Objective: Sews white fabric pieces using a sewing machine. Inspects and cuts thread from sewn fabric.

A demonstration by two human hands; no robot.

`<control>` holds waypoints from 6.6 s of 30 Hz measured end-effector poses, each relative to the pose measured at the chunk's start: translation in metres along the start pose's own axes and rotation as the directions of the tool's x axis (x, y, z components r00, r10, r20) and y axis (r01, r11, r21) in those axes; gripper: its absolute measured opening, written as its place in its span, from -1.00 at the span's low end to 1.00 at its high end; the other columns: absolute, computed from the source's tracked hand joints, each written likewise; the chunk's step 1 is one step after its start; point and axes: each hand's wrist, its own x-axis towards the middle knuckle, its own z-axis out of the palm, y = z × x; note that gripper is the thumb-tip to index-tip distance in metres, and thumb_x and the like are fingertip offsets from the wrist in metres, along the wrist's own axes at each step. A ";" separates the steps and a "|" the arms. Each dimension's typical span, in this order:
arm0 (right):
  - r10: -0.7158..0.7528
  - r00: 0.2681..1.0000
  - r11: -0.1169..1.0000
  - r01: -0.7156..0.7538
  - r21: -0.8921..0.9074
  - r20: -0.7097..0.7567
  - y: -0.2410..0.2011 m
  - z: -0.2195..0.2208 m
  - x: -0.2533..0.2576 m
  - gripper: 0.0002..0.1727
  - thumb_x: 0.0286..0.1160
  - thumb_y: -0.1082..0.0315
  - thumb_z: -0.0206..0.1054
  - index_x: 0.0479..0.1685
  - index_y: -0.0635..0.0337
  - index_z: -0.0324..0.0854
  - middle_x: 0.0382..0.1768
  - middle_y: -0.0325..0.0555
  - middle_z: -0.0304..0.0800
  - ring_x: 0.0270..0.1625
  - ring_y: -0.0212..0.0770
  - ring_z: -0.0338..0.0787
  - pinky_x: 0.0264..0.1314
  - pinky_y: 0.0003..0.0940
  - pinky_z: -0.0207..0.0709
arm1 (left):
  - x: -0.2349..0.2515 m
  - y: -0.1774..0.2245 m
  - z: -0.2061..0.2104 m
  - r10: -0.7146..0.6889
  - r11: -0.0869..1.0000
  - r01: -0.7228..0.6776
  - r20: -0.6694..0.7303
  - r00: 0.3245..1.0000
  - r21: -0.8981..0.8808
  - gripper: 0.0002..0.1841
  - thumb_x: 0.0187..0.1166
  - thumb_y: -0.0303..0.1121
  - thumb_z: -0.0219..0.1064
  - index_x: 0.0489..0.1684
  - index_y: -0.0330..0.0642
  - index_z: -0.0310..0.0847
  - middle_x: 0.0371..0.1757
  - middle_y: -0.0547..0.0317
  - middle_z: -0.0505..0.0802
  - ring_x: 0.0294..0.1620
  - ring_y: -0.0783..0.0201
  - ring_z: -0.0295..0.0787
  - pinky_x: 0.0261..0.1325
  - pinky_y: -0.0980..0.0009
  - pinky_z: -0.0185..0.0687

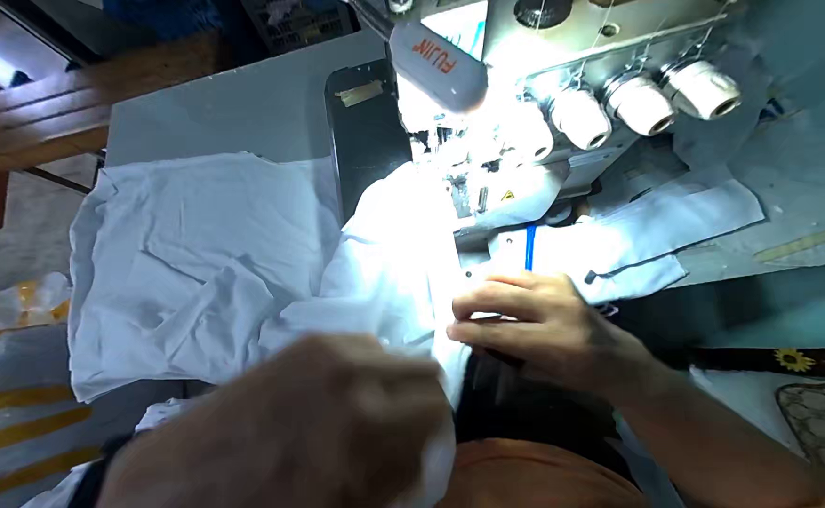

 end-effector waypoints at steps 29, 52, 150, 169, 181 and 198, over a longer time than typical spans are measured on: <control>0.238 0.918 0.960 -0.172 0.222 -0.317 0.058 0.027 0.007 -0.94 0.39 0.48 0.47 -0.29 0.31 0.79 -0.11 -0.10 0.63 -0.07 -0.56 0.60 0.01 -0.78 0.52 | 0.032 0.007 0.070 -0.205 0.959 0.263 -0.383 0.901 0.107 -0.77 0.62 -0.27 0.29 -0.44 -0.10 0.76 -0.60 0.21 0.63 -0.65 0.31 0.44 -0.60 0.42 0.15; 0.659 0.364 -0.294 -0.681 0.671 0.658 -0.007 0.064 0.021 -0.81 0.65 0.55 0.08 -0.12 0.11 0.59 -0.36 -0.49 0.69 -0.29 -0.71 0.64 -0.06 -0.74 0.53 | 0.064 -0.010 0.104 -0.259 0.786 0.467 -0.470 0.844 0.405 -0.75 0.60 -0.33 0.25 -0.45 -0.16 0.80 -0.67 0.18 0.63 -0.72 0.25 0.50 -0.67 0.36 0.18; 0.398 0.898 0.914 -0.407 -0.006 -0.188 0.021 -0.007 0.069 -0.54 0.41 0.16 0.54 0.18 0.31 0.75 -0.23 -0.23 0.75 -0.32 -0.66 0.53 -0.22 -0.79 0.39 | -0.002 -0.078 0.051 -0.652 0.551 -0.065 -0.478 0.589 -0.832 -0.81 0.70 -0.36 0.07 -0.26 0.15 0.57 -0.40 0.46 0.77 -0.44 0.57 0.73 -0.33 0.56 0.73; 0.071 0.947 0.993 -0.098 0.069 0.314 -0.039 0.098 -0.005 -0.90 0.37 0.43 0.37 -0.25 0.18 0.77 -0.45 -0.13 0.81 -0.41 -0.16 0.83 -0.39 -0.22 0.67 | -0.008 -0.076 0.061 -0.165 0.885 0.199 0.118 0.979 -0.421 -0.68 0.60 -0.59 0.16 0.16 -0.37 0.80 0.21 -0.09 0.88 0.22 0.25 0.82 0.33 0.35 0.63; 0.014 0.961 0.999 -0.023 0.026 0.278 -0.044 0.102 -0.010 -0.86 0.32 0.55 0.31 -0.26 0.23 0.77 -0.55 -0.14 0.63 -0.60 -0.17 0.66 -0.65 -0.30 0.46 | -0.076 -0.051 0.079 -0.805 0.585 0.801 -0.211 0.554 -0.128 -0.74 0.52 -0.33 0.47 -0.09 -0.42 0.75 -0.13 -0.21 0.84 -0.11 -0.14 0.82 0.00 -0.14 0.68; -0.121 0.991 0.990 0.124 0.063 -0.049 -0.015 0.072 0.023 -0.89 0.47 0.48 0.43 -0.29 0.37 0.81 0.10 0.21 0.81 -0.21 -0.34 0.74 -0.13 -0.59 0.59 | -0.062 0.001 0.088 0.100 0.821 0.206 -0.491 0.866 0.532 -0.86 0.61 -0.58 0.23 -0.38 -0.35 0.63 -0.32 -0.09 0.81 -0.30 0.08 0.74 -0.22 0.30 0.59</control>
